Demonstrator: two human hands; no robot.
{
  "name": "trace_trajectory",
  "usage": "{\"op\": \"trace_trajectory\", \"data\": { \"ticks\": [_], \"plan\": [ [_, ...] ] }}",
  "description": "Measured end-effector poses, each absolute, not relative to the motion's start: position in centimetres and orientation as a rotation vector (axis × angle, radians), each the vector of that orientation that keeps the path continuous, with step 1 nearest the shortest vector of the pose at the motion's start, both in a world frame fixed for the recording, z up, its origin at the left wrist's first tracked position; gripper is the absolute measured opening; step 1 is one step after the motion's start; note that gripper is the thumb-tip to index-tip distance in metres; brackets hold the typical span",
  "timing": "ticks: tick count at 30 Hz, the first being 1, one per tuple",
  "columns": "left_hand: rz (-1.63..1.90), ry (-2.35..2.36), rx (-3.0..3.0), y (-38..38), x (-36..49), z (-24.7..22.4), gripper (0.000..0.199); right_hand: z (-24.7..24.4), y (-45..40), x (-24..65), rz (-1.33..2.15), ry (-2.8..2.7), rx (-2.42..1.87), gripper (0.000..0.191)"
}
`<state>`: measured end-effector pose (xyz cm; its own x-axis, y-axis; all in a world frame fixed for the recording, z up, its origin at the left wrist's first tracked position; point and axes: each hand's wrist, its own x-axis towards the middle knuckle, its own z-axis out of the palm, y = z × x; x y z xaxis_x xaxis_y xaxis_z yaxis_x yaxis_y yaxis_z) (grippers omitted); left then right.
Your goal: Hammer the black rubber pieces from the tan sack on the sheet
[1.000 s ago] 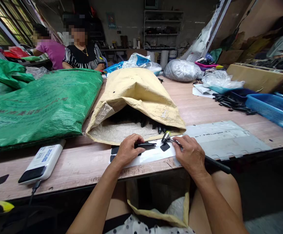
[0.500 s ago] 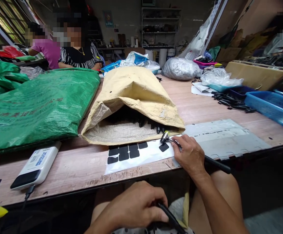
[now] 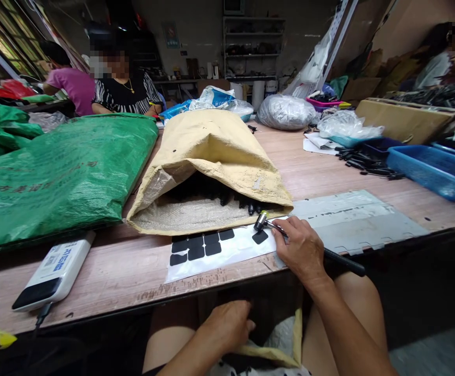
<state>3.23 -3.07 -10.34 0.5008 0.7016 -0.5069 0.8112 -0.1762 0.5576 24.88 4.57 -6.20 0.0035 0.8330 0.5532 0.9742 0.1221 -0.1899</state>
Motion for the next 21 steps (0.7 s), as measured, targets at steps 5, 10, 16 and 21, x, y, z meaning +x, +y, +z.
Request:
{"op": "trace_trajectory", "data": {
  "ticks": [5, 10, 16, 21],
  "plan": [
    [0.002, 0.814, 1.997, 0.8, 3.1, -1.3, 0.032, -6.4, 4.6, 24.9, -0.332, -1.863, -1.734, 0.018],
    [0.544, 1.65, 2.076, 10.0, 3.0, 0.3, 0.026, -6.4, 4.7, 25.0, -0.321, -1.849, -1.723, 0.017],
    [0.551, 2.171, 1.999, 16.3, 3.2, -1.8, 0.031, -6.4, 4.8, 25.0, -0.307, -1.848, -1.719, 0.016],
    [0.601, 2.009, 2.098, 14.6, 2.0, -1.4, 0.018, -6.3, 4.7, 25.0, -0.302, -1.845, -1.718, 0.017]
  ]
}}
